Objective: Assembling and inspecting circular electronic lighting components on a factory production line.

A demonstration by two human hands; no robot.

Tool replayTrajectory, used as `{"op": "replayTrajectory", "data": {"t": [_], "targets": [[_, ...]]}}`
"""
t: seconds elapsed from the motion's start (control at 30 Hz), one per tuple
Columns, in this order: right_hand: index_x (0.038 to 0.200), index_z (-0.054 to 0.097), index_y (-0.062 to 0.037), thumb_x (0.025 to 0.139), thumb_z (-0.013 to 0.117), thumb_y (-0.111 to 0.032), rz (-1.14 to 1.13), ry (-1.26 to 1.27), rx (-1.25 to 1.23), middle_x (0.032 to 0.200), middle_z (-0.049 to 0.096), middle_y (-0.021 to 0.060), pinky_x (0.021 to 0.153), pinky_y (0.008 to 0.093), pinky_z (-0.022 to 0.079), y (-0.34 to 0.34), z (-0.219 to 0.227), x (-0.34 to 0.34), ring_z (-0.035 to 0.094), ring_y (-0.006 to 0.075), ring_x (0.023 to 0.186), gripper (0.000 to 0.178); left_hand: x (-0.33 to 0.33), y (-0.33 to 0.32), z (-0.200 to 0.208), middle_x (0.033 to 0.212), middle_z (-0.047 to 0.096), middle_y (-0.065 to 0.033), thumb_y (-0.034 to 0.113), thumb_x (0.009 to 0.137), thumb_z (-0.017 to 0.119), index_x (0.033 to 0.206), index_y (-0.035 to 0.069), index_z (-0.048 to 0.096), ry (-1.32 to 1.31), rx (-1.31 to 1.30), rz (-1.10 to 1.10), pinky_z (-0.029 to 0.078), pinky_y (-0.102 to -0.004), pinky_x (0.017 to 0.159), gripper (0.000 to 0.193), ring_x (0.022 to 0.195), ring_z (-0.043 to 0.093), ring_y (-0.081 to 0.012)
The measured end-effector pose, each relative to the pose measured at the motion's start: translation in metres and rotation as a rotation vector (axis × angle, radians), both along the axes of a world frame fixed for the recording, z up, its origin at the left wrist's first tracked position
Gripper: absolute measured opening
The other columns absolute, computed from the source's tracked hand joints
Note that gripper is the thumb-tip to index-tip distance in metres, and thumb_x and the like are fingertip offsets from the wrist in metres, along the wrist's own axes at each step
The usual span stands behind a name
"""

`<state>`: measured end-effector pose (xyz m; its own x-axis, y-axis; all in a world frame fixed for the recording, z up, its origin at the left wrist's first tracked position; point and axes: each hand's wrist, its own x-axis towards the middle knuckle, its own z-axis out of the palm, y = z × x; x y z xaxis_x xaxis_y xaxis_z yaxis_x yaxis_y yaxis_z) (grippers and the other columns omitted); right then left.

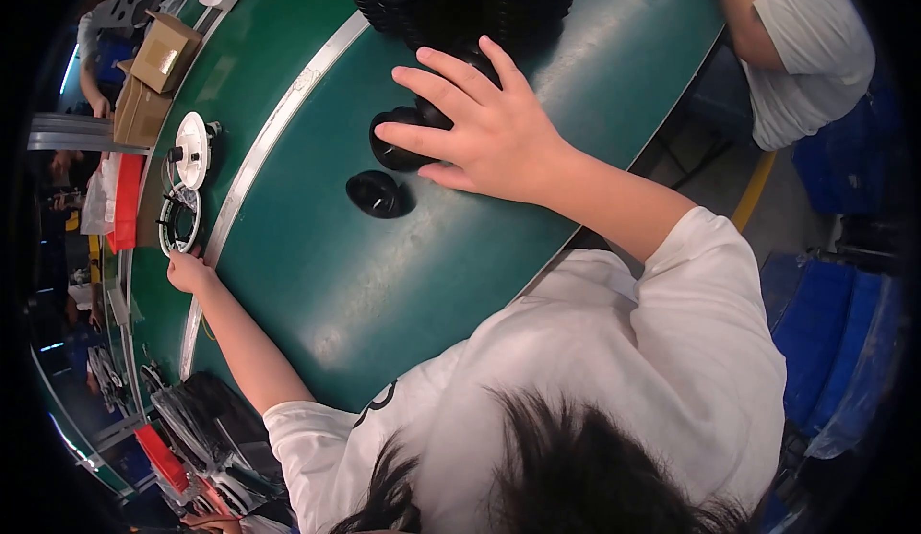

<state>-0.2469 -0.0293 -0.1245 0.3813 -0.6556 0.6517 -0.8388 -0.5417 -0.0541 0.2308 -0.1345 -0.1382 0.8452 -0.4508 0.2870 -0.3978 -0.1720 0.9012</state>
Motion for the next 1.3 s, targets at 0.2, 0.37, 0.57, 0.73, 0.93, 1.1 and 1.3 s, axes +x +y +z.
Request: {"op": "replayTrajectory", "data": {"t": [0.2,0.37,0.57,0.73,0.93,1.1,1.3], "targets": [[0.115,0.052,-0.0234,0.06,0.071,-0.039,0.042,-0.086,0.14,0.126,0.042,0.0062,0.098,0.0532,0.025,-0.002,-0.002,-0.002,0.038,0.0262,0.12,0.06,-0.009,-0.001,0.004,0.082,0.06,-0.0167,0.014,0.08,0.048,0.091,-0.009,0.054,0.182,-0.185,-0.048,0.051,-0.0288,0.052,0.026,0.063,0.06,-0.0246],[0.116,0.049,-0.0072,0.081,0.051,-0.031,0.173,-0.457,0.141,0.119,0.048,0.0118,0.099,0.043,0.028,-0.02,-0.01,-0.023,0.037,0.0313,0.119,0.042,0.015,-0.002,0.01,0.093,0.054,-0.0231,0.009,0.079,0.046,0.096,-0.014,0.05,0.365,-0.374,-0.058,0.057,-0.0396,0.059,0.028,0.074,0.059,-0.034],[0.113,0.049,-0.0022,0.091,0.035,-0.026,0.277,-0.809,0.171,0.116,0.051,0.0095,0.1,0.0362,0.026,-0.031,-0.027,-0.032,0.039,0.0265,0.117,0.036,0.005,0.011,0.054,0.091,0.054,-0.0223,0.011,0.083,0.041,0.097,-0.013,0.05,0.353,-0.54,-0.064,0.054,-0.0373,0.059,0.029,0.07,0.058,-0.0328],[0.112,0.05,-0.0024,0.091,0.033,-0.028,0.299,-0.825,0.161,0.116,0.051,0.0094,0.1,0.0361,0.026,-0.035,-0.031,-0.029,0.038,0.0265,0.118,0.037,0.007,0.026,0.076,0.089,0.055,-0.0204,0.01,0.083,0.041,0.096,-0.012,0.05,0.305,-0.517,-0.081,0.053,-0.0361,0.059,0.027,0.069,0.058,-0.0314],[0.111,0.05,-0.0021,0.091,0.033,-0.028,0.273,-0.891,0.118,0.115,0.051,0.0101,0.1,0.0357,0.025,-0.044,-0.039,-0.025,0.037,0.0266,0.118,0.037,0.015,0.042,0.103,0.088,0.057,-0.0182,0.011,0.082,0.041,0.095,-0.01,0.052,0.188,-0.428,-0.121,0.054,-0.0361,0.056,0.027,0.07,0.059,-0.0306],[0.111,0.05,-0.0018,0.091,0.033,-0.027,0.228,-0.99,0.151,0.116,0.049,0.0101,0.1,0.0348,0.025,-0.045,-0.04,-0.026,0.038,0.0256,0.116,0.036,0.036,0.064,0.127,0.089,0.057,-0.0176,0.012,0.082,0.042,0.095,-0.009,0.054,0.107,-0.448,-0.083,0.054,-0.0361,0.057,0.028,0.071,0.06,-0.0293],[0.109,0.05,-0.0012,0.089,0.036,-0.022,0.125,-1.037,0.218,0.113,0.049,0.01,0.097,0.0317,0.027,-0.023,-0.033,-0.038,0.041,0.0237,0.111,0.032,0.079,0.093,0.156,0.088,0.059,-0.0139,0.016,0.083,0.05,0.095,-0.004,0.055,0.246,-0.573,-0.206,0.053,-0.0345,0.059,0.023,0.072,0.06,-0.0273]]}}
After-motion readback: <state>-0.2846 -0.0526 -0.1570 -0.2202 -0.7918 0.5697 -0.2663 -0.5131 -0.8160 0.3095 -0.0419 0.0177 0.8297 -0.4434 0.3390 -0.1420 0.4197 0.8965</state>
